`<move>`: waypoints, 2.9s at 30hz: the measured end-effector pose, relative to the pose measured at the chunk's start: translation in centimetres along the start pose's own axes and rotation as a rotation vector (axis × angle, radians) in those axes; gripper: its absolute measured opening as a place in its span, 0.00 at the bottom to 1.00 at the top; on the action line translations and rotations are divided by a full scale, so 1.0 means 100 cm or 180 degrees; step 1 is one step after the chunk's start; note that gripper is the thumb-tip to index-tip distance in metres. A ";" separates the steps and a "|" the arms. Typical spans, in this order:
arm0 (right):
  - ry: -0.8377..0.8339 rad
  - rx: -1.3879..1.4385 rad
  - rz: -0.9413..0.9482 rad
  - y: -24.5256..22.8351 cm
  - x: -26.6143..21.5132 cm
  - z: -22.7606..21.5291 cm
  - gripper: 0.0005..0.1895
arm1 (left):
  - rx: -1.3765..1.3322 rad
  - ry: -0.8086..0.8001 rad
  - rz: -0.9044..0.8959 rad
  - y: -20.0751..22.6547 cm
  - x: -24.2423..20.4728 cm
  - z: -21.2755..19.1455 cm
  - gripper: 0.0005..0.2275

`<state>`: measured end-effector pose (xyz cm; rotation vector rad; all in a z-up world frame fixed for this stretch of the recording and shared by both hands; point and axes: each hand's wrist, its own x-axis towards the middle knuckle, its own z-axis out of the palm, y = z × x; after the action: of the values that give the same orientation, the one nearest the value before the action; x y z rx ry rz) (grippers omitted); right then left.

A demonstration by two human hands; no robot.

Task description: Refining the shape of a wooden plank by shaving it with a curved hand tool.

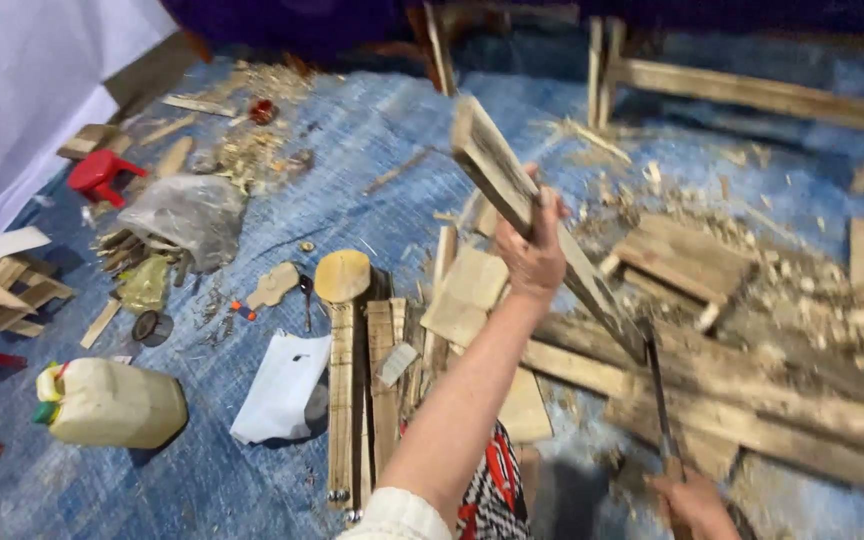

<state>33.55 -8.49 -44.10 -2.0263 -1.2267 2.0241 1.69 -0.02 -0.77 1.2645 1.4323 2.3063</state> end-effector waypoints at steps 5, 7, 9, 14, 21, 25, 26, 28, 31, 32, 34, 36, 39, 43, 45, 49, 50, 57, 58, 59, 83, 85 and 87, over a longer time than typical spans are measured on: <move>0.0287 -0.0244 -0.0605 -0.071 -0.117 0.036 0.13 | 0.0257 -0.0082 -0.0028 -0.035 -0.005 -0.018 0.10; 0.0216 -0.0032 -0.0687 -0.088 -0.174 0.029 0.14 | -0.0392 -0.0428 0.0111 -0.029 -0.004 -0.012 0.09; 0.0214 0.0317 -0.0604 -0.102 -0.181 0.042 0.09 | -0.0123 0.0001 0.0319 -0.014 0.013 -0.012 0.11; 0.0247 0.0503 -0.0662 -0.089 -0.149 0.043 0.09 | -0.0402 0.0102 -0.0042 -0.026 0.020 -0.024 0.19; 0.0246 0.0540 -0.0580 -0.074 -0.136 0.045 0.22 | -0.0562 0.0032 -0.0100 -0.015 0.017 -0.023 0.20; 0.0464 0.0305 -0.0395 -0.068 -0.113 0.030 0.15 | -0.0460 0.0158 -0.0127 -0.014 0.021 -0.009 0.20; 0.0343 0.0405 -0.0495 -0.072 -0.130 0.036 0.14 | -0.0502 0.0177 -0.0133 -0.013 0.019 -0.012 0.20; 0.0194 0.0505 -0.0546 -0.087 -0.161 0.042 0.14 | -0.0501 0.0199 -0.0176 -0.015 0.016 -0.018 0.20; 0.0028 0.0705 -0.0395 -0.097 -0.173 0.042 0.17 | -0.0441 0.0169 -0.0169 -0.016 0.018 -0.025 0.20; 0.0145 0.0675 -0.0392 -0.088 -0.153 0.038 0.19 | -0.0451 0.0186 -0.0144 -0.017 0.020 -0.024 0.20; 0.0305 0.0669 -0.0430 -0.078 -0.132 0.036 0.20 | -0.0516 0.0185 -0.0093 -0.014 0.023 -0.019 0.20; 0.0297 0.0573 -0.0347 -0.067 -0.130 0.041 0.16 | -0.0431 0.0190 -0.0118 -0.009 0.018 -0.016 0.20; 0.0061 0.0822 -0.0408 -0.126 -0.205 0.037 0.10 | -0.0475 0.0152 -0.0183 -0.009 0.022 -0.016 0.19; 0.0207 0.0696 -0.0484 -0.073 -0.138 0.039 0.16 | -0.0519 0.0198 -0.0198 -0.008 0.019 -0.019 0.20; 0.0290 0.0808 -0.0298 -0.036 -0.089 0.038 0.12 | -0.0397 0.0207 -0.0241 -0.012 0.020 -0.018 0.20; 0.0209 0.0691 -0.0223 -0.094 -0.172 0.037 0.18 | -0.0475 0.0169 -0.0274 -0.010 0.016 -0.017 0.19; 0.0132 0.0723 -0.0323 -0.108 -0.187 0.037 0.14 | -0.0479 0.0135 -0.0206 -0.009 0.017 -0.016 0.18; 0.0289 0.0438 -0.0323 -0.057 -0.111 0.031 0.12 | -0.0394 0.0135 -0.0095 -0.006 0.017 -0.009 0.19; 0.0254 0.0422 -0.0329 -0.074 -0.134 0.028 0.12 | -0.0362 0.0150 -0.0080 -0.004 0.017 -0.011 0.19; 0.0131 0.0521 -0.0351 -0.091 -0.157 0.025 0.15 | -0.0298 0.0123 -0.0099 -0.003 0.016 -0.012 0.19; -0.1991 0.1967 -0.0532 -0.135 -0.216 0.032 0.09 | -0.0128 -0.0039 0.0004 0.013 -0.005 -0.008 0.13; -0.1928 0.2242 -0.0485 -0.140 -0.210 0.029 0.10 | -0.0151 -0.0113 0.0110 0.008 0.002 -0.004 0.13; -0.2055 0.2151 -0.0567 -0.150 -0.245 0.034 0.11 | -0.0303 -0.0090 0.0117 0.002 -0.003 -0.010 0.12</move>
<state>27.00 -12.78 -16.24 -0.9683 -0.5681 2.5950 1.22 -0.94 -0.99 1.3012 1.2847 2.3400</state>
